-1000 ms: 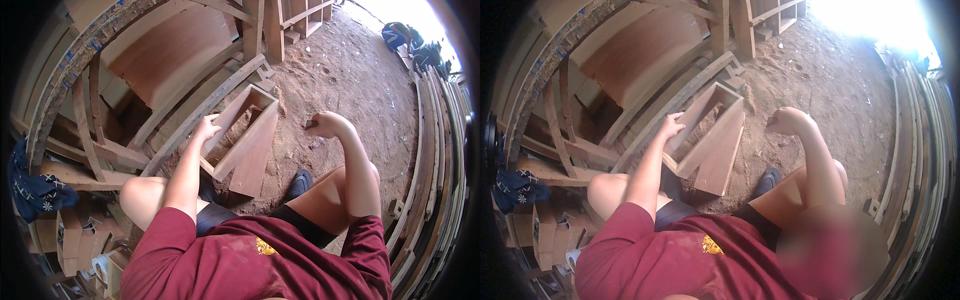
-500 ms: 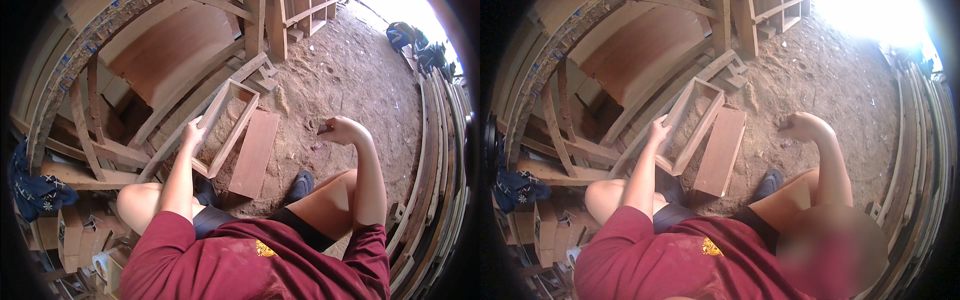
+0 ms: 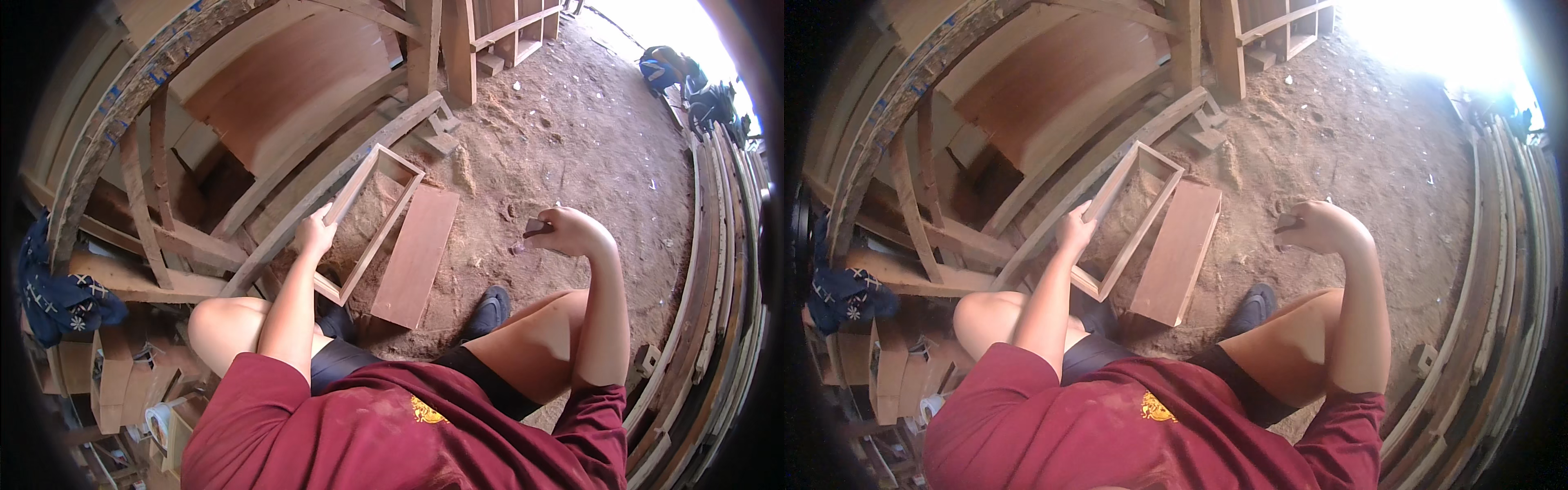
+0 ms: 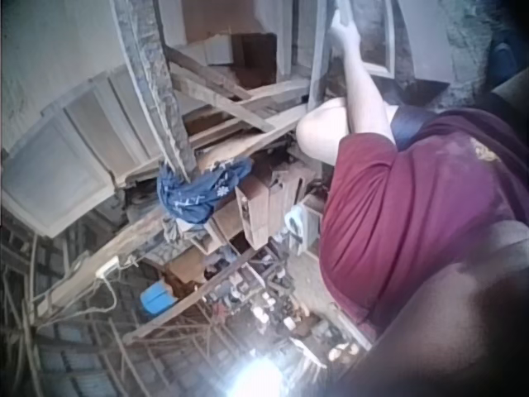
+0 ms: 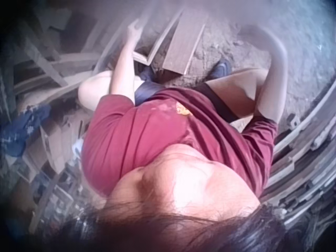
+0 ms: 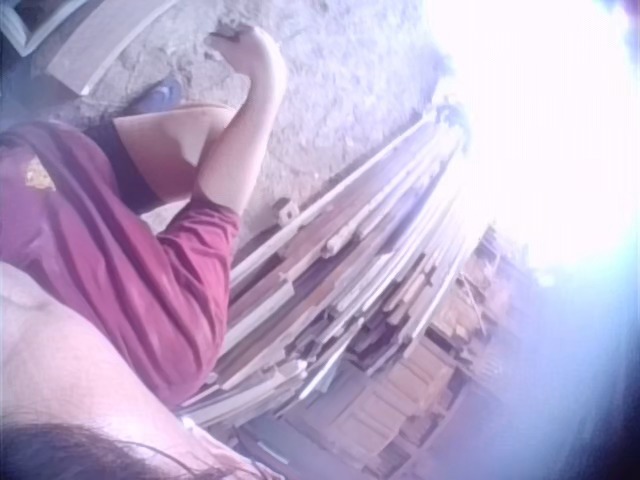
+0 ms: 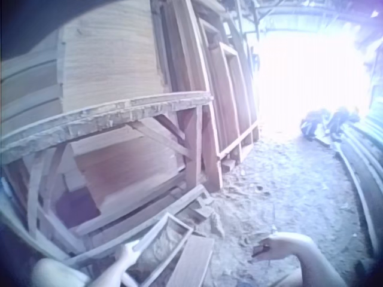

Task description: The person assembles a small wooden box by hand, fitting together pre-cut wooden pieces. They repeatedly adjust and align the sides and base to form a rectangular box structure.

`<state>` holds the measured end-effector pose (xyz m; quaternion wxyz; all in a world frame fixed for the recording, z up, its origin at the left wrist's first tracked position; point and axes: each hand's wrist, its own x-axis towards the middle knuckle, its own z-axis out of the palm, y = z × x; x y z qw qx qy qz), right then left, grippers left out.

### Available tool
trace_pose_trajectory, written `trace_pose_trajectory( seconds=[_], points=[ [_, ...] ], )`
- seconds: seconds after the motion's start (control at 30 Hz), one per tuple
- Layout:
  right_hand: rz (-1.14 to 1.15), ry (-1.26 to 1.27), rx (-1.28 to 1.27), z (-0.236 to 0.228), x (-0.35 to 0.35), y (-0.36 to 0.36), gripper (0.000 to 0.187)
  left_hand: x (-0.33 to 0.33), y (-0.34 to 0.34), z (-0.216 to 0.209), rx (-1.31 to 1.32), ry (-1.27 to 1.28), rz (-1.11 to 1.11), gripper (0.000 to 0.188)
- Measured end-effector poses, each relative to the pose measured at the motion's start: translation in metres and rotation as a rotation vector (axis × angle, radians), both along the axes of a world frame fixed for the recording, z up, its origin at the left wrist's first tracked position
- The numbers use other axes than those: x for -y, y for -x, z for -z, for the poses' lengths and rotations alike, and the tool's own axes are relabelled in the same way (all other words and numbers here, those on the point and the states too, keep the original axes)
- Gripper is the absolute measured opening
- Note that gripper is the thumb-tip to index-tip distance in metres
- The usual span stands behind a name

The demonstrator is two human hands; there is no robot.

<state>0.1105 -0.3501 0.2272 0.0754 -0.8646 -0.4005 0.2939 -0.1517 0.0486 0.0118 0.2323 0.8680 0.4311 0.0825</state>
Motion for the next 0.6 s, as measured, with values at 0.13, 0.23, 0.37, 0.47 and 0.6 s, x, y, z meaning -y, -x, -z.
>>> trace_pose_trajectory(
  seconds=[0.13, 0.23, 0.37, 0.47, 0.6],
  points=[
    [0.008, -0.024, -0.026, -0.006, 0.0, -0.001, 0.049, 0.0, 0.006, 0.016, -0.033, -0.047, -0.017, 0.051],
    [0.005, -0.048, -0.054, -0.002, 0.001, -0.002, 0.048, 0.001, -0.005, 0.036, 0.052, 0.028, 0.012, 0.053],
    [-0.035, 0.022, -0.024, -0.008, -0.014, 0.008, 0.043, -0.04, -0.007, 0.099, 0.21, 0.116, 0.035, 0.057],
    [-0.045, 0.049, -0.028, -0.002, -0.012, 0.007, 0.044, -0.04, -0.031, 0.096, 0.093, 0.067, 0.088, 0.057],
    [-0.024, 0.114, -0.006, 0.008, -0.013, 0.002, 0.051, -0.051, -0.038, 0.095, 0.037, 0.06, 0.125, 0.058]
  ],
)
